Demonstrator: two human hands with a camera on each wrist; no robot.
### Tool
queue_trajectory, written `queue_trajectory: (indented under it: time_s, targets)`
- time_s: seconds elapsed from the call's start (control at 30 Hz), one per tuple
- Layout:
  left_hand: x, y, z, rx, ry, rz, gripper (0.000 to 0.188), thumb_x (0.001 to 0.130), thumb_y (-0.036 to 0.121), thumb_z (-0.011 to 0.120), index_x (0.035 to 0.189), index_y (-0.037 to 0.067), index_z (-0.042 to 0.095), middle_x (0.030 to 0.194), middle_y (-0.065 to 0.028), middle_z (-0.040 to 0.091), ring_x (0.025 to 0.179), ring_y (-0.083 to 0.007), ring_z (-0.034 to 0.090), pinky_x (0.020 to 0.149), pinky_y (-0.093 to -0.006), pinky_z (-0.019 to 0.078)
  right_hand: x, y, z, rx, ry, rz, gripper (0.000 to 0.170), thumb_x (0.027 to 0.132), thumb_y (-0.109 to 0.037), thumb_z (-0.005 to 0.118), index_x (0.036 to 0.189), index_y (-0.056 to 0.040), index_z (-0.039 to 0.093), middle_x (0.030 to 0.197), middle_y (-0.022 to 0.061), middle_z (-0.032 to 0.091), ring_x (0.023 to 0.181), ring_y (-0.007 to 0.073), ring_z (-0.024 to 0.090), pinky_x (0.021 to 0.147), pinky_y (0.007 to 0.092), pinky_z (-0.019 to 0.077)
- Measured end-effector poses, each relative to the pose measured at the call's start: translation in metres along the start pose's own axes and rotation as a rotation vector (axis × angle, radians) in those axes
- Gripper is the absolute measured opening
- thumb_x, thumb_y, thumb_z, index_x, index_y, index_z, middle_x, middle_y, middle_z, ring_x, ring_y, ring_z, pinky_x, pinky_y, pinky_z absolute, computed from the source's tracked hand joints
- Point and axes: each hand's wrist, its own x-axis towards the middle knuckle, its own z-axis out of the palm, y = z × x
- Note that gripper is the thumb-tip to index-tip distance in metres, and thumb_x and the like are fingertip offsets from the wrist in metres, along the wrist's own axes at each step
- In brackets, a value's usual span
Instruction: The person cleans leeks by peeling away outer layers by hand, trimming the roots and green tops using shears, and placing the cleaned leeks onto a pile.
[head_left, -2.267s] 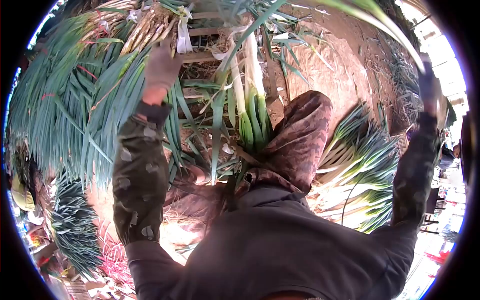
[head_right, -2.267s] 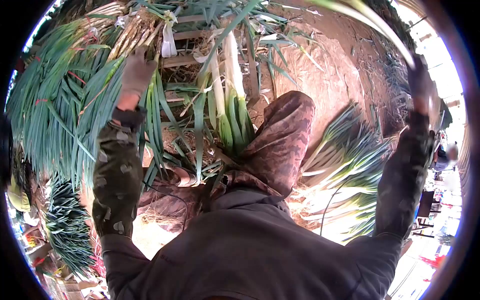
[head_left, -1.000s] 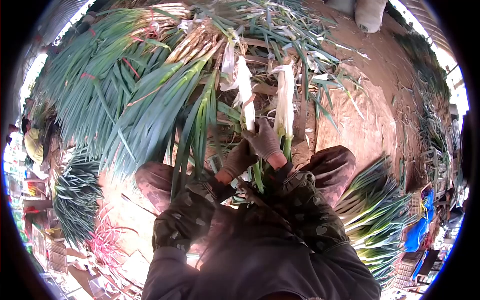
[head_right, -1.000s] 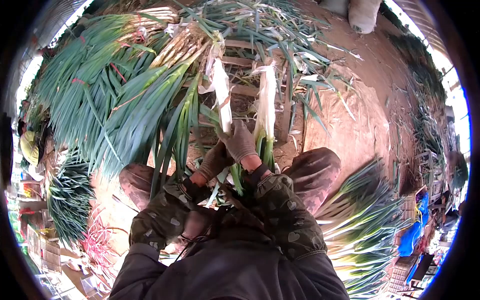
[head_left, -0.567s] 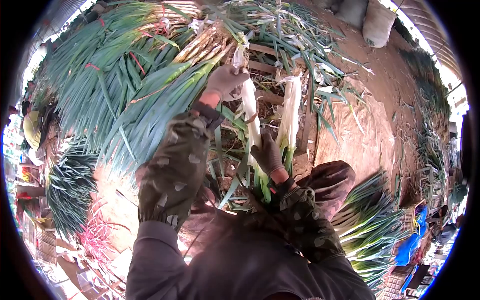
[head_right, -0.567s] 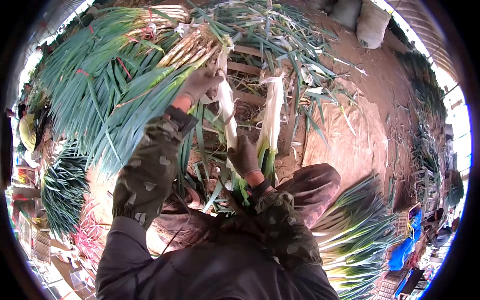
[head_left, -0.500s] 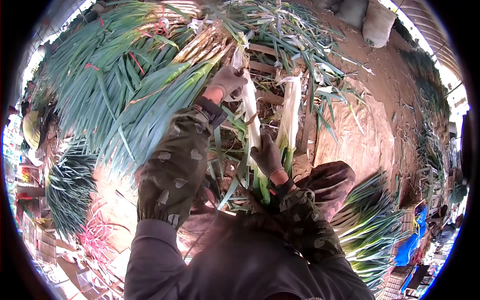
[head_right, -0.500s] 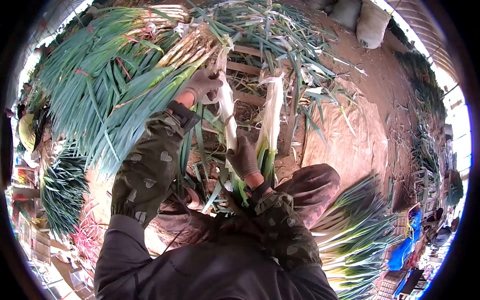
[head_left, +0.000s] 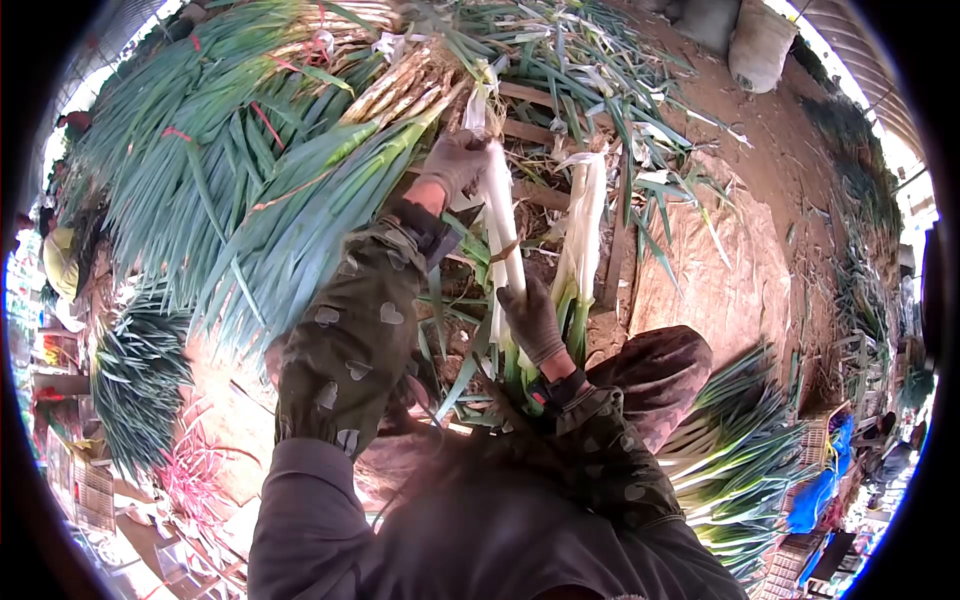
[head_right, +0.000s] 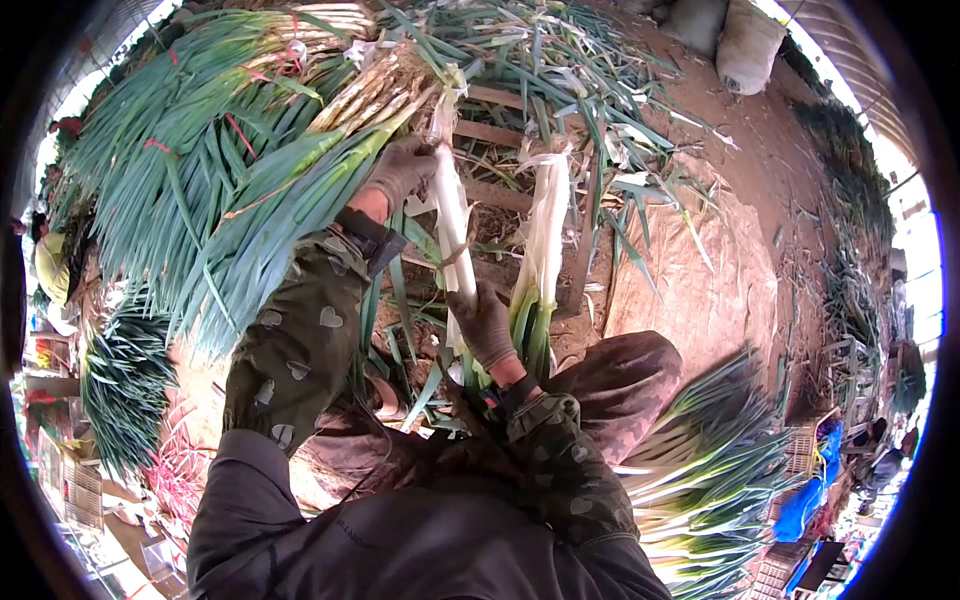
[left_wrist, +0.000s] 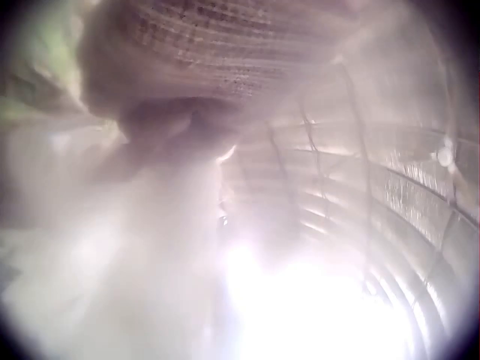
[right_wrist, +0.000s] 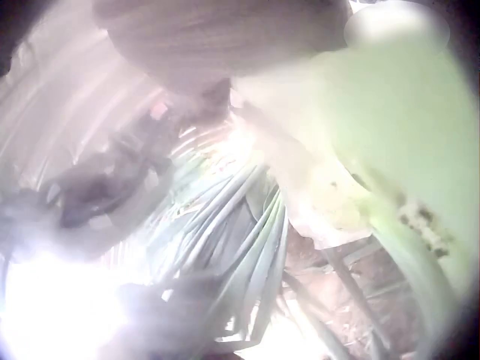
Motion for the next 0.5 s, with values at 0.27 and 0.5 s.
queue_trajectory:
  time_s: [0.27, 0.5]
  targets:
    - [0.006, 0.007, -0.024, 0.717, 0.209, 0.457, 0.014, 0.083, 0.027, 0.068, 0.092, 0.017, 0.069, 0.084, -0.0093, 0.071, 0.077, -0.0323, 0.068, 0.068, -0.0407, 0.051, 0.01, -0.017, -0.033, 0.581, -0.4, 0.233, 0.038, 0.094, -0.043, 0.069, 0.088, -0.0081, 0.058, 0.067, -0.0011, 0.055, 0.05, 0.0099, 0.053, 0.045, 0.0252, 0.0402]
    - [0.016, 0.009, -0.021, 0.892, 0.291, 0.441, 0.016, 0.087, 0.025, 0.067, 0.101, 0.018, 0.072, 0.085, -0.0094, 0.072, 0.078, -0.031, 0.068, 0.069, -0.0414, 0.0515, 0.012, -0.037, -0.036, 0.656, -0.412, 0.345, 0.03, 0.097, -0.035, 0.067, 0.089, -0.0078, 0.057, 0.064, -0.001, 0.053, 0.048, 0.01, 0.051, 0.043, 0.0258, 0.0396]
